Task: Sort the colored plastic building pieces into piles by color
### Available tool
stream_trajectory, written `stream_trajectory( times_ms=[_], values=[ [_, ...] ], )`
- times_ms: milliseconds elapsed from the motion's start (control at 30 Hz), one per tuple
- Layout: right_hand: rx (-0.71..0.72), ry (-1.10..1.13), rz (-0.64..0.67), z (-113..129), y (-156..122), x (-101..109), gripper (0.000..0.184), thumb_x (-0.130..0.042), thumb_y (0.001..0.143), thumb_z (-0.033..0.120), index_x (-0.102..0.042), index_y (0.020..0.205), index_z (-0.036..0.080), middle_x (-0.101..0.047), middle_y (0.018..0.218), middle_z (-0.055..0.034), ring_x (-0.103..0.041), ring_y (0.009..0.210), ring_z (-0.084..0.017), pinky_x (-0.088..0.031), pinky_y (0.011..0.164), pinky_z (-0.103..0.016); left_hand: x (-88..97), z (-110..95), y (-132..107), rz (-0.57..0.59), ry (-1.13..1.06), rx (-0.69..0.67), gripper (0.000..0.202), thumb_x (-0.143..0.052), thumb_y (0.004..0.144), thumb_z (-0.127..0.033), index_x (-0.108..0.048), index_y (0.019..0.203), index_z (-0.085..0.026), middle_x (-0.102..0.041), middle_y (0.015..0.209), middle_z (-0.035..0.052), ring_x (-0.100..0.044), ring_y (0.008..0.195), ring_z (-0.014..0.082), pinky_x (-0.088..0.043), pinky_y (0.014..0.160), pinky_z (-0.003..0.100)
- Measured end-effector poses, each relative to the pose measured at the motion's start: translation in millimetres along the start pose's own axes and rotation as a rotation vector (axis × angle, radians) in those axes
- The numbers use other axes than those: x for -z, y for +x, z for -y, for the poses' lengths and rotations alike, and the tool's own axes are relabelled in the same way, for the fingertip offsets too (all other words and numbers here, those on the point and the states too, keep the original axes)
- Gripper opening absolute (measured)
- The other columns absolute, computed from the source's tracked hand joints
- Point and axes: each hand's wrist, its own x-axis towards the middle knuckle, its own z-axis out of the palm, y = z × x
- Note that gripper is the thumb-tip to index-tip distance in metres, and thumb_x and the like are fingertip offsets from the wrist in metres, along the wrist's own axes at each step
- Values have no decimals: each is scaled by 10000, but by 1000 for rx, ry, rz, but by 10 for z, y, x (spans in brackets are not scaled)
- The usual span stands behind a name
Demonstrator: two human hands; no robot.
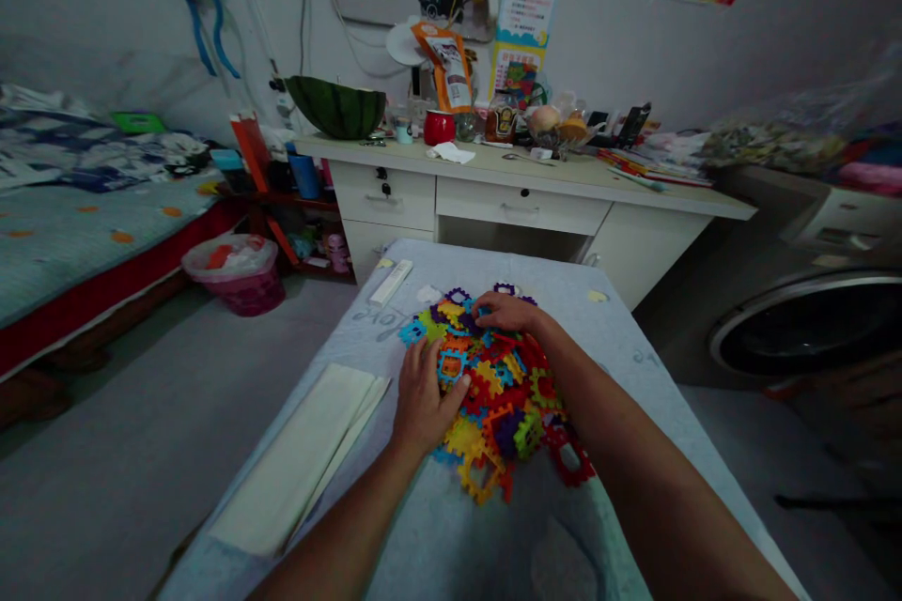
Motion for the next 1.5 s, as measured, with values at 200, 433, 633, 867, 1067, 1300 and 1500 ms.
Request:
stream_trajectory(
  times_ms=[200, 433, 633, 867, 1067, 1300, 1500],
  values=[
    [7, 273, -103, 40, -300, 61, 319, -610, 861, 326, -707, 1126, 178, -717, 1119, -58, -655, 1018, -205, -500, 938, -346, -12, 13, -1, 17, -19, 7, 618, -570, 886, -468, -412, 1423, -206, -424, 1444, 158, -378, 1394, 312, -330, 1152, 555],
    [-102, -14, -94, 231, 167, -9, 482, -693, 834, 375, -637, 1283, 208, -562, 1413, -101, -501, 1319, -261, -369, 1123, -416, -15, 46, -2, 68, -50, -27, 619, -560, 896, -463, -395, 1440, -219, -444, 1462, 147, -385, 1405, 307, -329, 1157, 555],
    [12, -102, 177, 405, 349, -131, 415, -692, 793, 223, -667, 1203, 169, -666, 1244, -77, -611, 1134, -240, -464, 990, -339, 21, 62, -14, 126, -60, -36, 643, -546, 906, -475, -365, 1457, -197, -429, 1493, 160, -389, 1414, 300, -332, 1161, 536],
    [-52, -163, -122, 113, -404, 247, 313, -620, 840, 244, -689, 1137, 175, -684, 1187, -83, -612, 1108, -232, -445, 1011, -366, 31, 56, -15, 118, -61, -76, 682, -560, 883, -513, -368, 1459, -202, -431, 1471, 161, -381, 1407, 312, -322, 1154, 540],
    [-99, -122, -293, -18, -1638, 94, 849, -646, 807, 629, -394, 1500, 209, -438, 1501, -171, -406, 1386, -346, -316, 1145, -545, 201, -44, -69, 234, 10, -90, 985, -671, 720, -700, -300, 1512, -246, -297, 1535, 175, -259, 1457, 378, -252, 1159, 592],
    [-249, -223, -146, 230, -2571, -806, 1443, -808, 463, 760, -101, 1604, 228, -56, 1647, -217, -63, 1494, -479, -196, 1148, -667, 392, -133, -230, 595, 121, -140, 1492, -796, 354, -799, -105, 1582, -310, 30, 1654, 183, 62, 1486, 516, -135, 1137, 707],
    [-217, -287, -339, 374, -2402, -1011, 1164, -817, 569, 654, -321, 1551, 273, -260, 1604, -191, -227, 1458, -450, -288, 1120, -642, 319, -172, -288, 596, 185, -211, 1524, -889, 308, -655, -126, 1580, -305, -57, 1648, 208, -18, 1481, 531, -143, 1105, 750]
  ],
)
